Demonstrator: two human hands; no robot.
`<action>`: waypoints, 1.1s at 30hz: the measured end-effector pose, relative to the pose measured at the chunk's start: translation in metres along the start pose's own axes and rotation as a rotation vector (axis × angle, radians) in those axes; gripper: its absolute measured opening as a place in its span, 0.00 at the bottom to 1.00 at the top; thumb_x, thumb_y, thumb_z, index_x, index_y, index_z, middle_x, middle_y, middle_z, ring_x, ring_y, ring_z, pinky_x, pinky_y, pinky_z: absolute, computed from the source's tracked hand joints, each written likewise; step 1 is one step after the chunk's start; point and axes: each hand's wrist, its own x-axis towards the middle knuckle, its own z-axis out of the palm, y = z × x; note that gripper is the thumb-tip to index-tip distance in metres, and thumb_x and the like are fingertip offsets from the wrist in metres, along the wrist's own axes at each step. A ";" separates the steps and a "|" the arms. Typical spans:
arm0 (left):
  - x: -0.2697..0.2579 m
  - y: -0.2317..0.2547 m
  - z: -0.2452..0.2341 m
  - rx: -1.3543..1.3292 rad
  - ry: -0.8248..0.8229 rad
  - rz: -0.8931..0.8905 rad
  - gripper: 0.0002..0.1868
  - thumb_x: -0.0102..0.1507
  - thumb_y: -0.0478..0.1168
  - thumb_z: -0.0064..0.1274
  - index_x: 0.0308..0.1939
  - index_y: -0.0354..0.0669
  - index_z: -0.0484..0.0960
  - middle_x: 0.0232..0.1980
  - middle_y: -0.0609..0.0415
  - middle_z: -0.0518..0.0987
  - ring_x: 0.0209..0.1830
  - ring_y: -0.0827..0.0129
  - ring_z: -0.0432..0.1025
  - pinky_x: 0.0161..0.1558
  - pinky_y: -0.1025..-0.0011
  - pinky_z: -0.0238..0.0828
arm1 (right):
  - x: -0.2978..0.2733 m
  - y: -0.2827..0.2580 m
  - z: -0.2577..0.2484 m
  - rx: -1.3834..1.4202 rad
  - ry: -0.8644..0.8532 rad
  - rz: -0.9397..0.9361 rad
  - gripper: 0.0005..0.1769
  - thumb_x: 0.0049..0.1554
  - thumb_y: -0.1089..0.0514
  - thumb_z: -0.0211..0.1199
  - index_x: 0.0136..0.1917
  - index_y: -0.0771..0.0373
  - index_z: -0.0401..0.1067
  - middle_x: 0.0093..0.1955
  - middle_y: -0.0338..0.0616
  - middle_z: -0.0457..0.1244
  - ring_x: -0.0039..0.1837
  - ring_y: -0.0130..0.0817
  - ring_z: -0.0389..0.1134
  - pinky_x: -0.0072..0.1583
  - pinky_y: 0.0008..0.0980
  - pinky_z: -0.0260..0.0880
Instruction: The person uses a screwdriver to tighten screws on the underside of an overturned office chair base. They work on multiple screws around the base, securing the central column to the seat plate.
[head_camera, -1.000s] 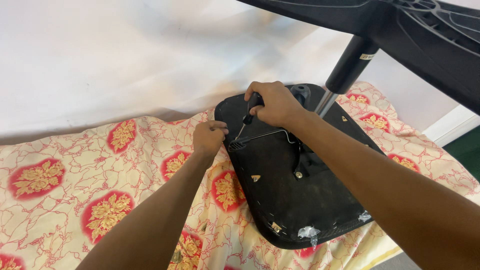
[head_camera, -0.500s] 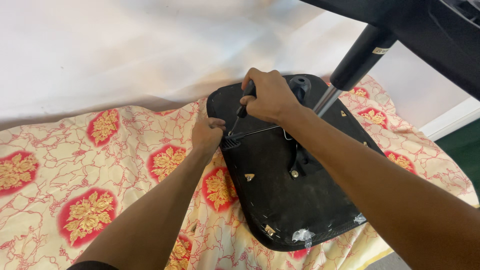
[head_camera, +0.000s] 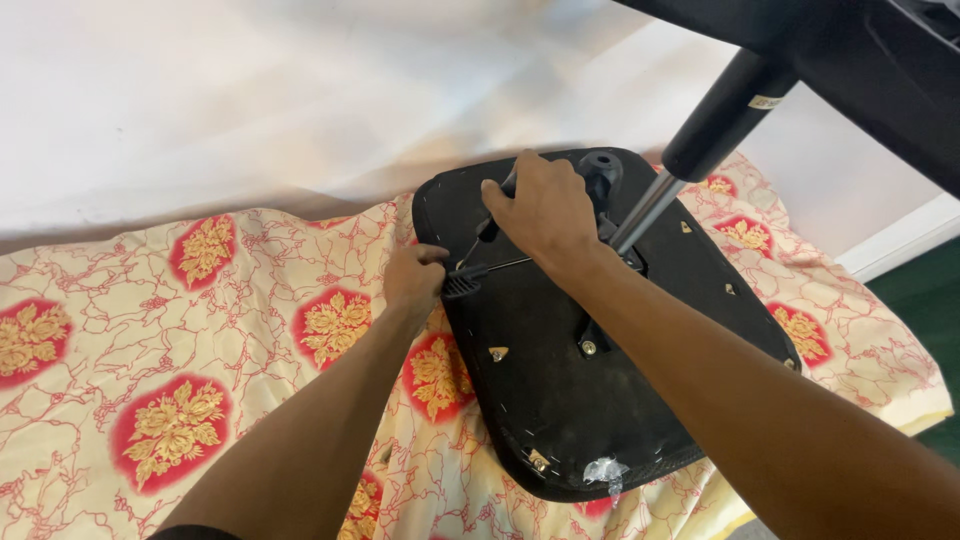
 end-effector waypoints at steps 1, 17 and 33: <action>-0.002 0.000 0.000 0.020 0.000 -0.037 0.22 0.54 0.31 0.47 0.48 0.44 0.88 0.36 0.48 0.85 0.30 0.64 0.78 0.35 0.66 0.75 | -0.001 0.002 -0.003 -0.005 -0.040 0.038 0.24 0.55 0.42 0.68 0.44 0.68 0.75 0.39 0.59 0.70 0.45 0.56 0.73 0.50 0.48 0.74; -0.113 -0.019 -0.017 -0.026 0.191 0.301 0.09 0.56 0.32 0.59 0.39 0.42 0.89 0.38 0.55 0.85 0.36 0.70 0.79 0.43 0.73 0.75 | -0.101 0.011 -0.089 0.559 0.155 0.160 0.19 0.52 0.58 0.69 0.55 0.66 0.72 0.41 0.46 0.70 0.40 0.26 0.74 0.42 0.26 0.75; -0.146 0.007 0.006 0.181 -0.029 0.307 0.07 0.53 0.36 0.67 0.36 0.46 0.92 0.39 0.54 0.78 0.40 0.64 0.74 0.43 0.67 0.70 | -0.141 0.061 -0.099 0.609 0.104 0.171 0.14 0.49 0.64 0.68 0.50 0.66 0.72 0.40 0.42 0.66 0.40 0.22 0.65 0.42 0.23 0.65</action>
